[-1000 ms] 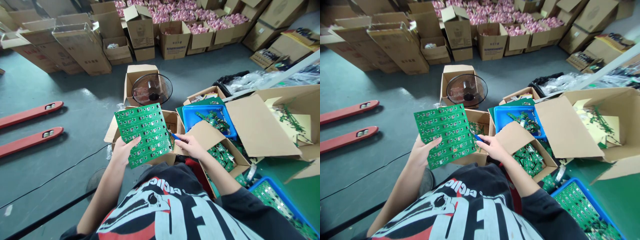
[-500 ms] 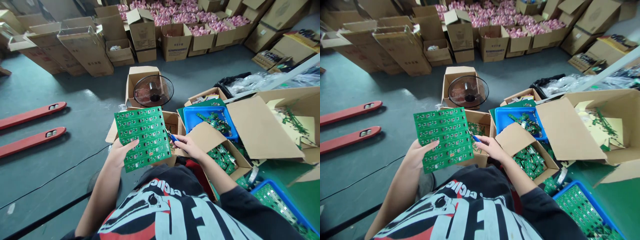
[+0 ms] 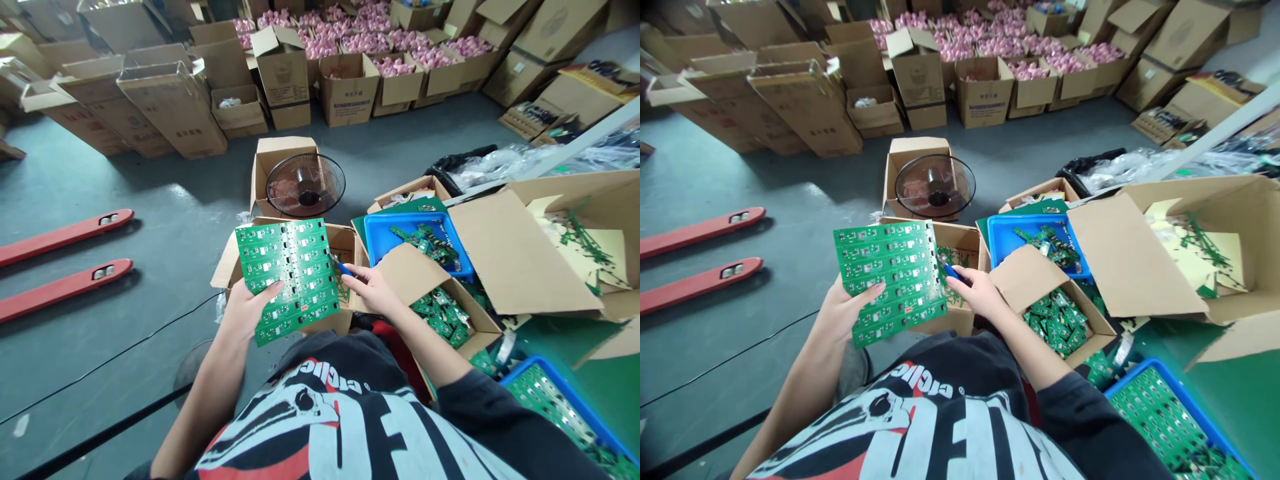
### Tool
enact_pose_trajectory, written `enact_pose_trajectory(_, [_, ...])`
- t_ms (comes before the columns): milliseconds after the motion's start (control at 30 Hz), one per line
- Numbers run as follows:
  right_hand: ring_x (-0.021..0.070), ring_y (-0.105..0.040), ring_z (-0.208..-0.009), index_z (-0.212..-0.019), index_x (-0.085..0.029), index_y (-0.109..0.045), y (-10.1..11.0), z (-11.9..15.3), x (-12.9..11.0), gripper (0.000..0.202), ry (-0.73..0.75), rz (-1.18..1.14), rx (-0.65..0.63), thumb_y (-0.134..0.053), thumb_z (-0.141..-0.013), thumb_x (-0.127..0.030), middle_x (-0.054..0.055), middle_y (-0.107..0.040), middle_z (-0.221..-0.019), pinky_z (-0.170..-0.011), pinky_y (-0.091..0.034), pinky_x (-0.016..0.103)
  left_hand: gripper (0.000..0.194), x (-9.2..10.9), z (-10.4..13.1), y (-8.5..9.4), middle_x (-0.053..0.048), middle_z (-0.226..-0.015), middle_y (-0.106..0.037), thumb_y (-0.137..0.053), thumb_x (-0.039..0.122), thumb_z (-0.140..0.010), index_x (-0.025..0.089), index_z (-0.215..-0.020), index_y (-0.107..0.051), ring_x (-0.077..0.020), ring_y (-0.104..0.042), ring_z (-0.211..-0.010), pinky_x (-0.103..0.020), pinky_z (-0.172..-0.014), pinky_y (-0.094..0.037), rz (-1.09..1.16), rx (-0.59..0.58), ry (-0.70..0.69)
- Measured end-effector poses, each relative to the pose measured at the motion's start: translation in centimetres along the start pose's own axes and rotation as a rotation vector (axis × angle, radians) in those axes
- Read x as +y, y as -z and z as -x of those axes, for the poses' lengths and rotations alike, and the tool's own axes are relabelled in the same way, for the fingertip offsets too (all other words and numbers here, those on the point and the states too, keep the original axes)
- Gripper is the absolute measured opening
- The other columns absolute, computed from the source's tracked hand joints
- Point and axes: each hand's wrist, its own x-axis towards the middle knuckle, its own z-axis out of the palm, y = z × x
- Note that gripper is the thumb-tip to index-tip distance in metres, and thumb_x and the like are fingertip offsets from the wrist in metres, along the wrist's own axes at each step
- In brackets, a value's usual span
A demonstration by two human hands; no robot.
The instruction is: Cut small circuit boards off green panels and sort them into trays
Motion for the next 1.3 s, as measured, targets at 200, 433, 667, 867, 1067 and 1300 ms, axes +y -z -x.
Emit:
enact_pose_trajectory(200, [0.0222, -0.059, -0.083, -0.109, -0.019, -0.061, -0.5, -0.3, 0.8, 0.048, 0.019, -0.058, -0.006, -0.058, -0.072, -0.05, 0.007, -0.065, -0.096, -0.075, -0.047, 0.036, 0.034, 0.5, 0.7, -0.1, -0.003, -0.083, -0.07, -0.077, 0.031, -0.054, 0.017, -0.083, -0.067, -0.0228, -0.063, -0.077, -0.032, -0.068, -0.05, -0.03, 0.031, 0.006])
enact_pose_trajectory(433, [0.0117, -0.052, -0.061, -0.091, -0.014, -0.064, 0.6, -0.1, -1.4, 0.042, 0.059, -0.295, -0.129, -0.056, -0.073, -0.051, 0.003, -0.059, -0.072, -0.062, -0.044, 0.027, 0.042, 0.7, 0.6, 1.1, -0.006, -0.081, -0.068, -0.079, 0.027, -0.051, 0.015, -0.088, -0.064, -0.0226, -0.064, -0.071, -0.035, -0.064, -0.051, 0.173, -0.171, 0.179])
enact_pose_trajectory(667, [0.0088, -0.043, -0.051, -0.095, -0.012, -0.064, 0.3, -0.3, -1.5, 0.043, 0.043, -0.186, -0.041, -0.056, -0.073, -0.049, 0.001, -0.055, -0.067, -0.051, -0.037, 0.024, 0.041, 0.0, 0.6, 1.0, -0.008, -0.087, -0.068, -0.076, 0.031, -0.055, 0.013, -0.089, -0.064, -0.0244, -0.063, -0.077, -0.036, -0.067, -0.052, 0.087, -0.148, 0.087])
enact_pose_trajectory(867, [0.0205, -0.056, -0.076, -0.101, -0.016, -0.064, -1.3, -1.1, -0.2, 0.04, 0.073, 0.016, 0.107, -0.056, -0.074, -0.044, 0.005, -0.064, -0.084, -0.069, -0.044, 0.032, 0.029, -0.1, 0.8, 0.2, -0.005, -0.083, -0.07, -0.072, 0.033, -0.059, 0.016, -0.083, -0.067, -0.0259, -0.063, -0.083, -0.038, -0.077, -0.049, -0.186, -0.008, -0.12])
enact_pose_trajectory(1067, [0.0137, -0.052, -0.063, -0.095, -0.016, -0.063, -0.9, -1.4, -0.8, 0.038, 0.079, -0.231, -0.025, -0.055, -0.074, -0.047, 0.003, -0.061, -0.076, -0.062, -0.043, 0.029, 0.041, 0.4, 0.6, 1.1, -0.009, -0.093, -0.068, -0.075, 0.034, -0.055, 0.014, -0.09, -0.066, -0.028, -0.063, -0.085, -0.04, -0.074, -0.051, -0.014, -0.114, 0.039])
enact_pose_trajectory(1300, [0.0097, -0.046, -0.055, -0.069, -0.015, -0.057, 0.6, -1.3, -2.2, 0.03, 0.111, -0.326, -0.157, -0.054, -0.077, -0.044, 0.0, -0.052, -0.064, -0.056, -0.037, 0.024, 0.044, 0.7, 0.5, 1.7, -0.009, -0.088, -0.069, -0.079, 0.029, -0.05, 0.014, -0.088, -0.064, -0.0259, -0.065, -0.076, -0.039, -0.067, -0.054, 0.152, -0.195, 0.194])
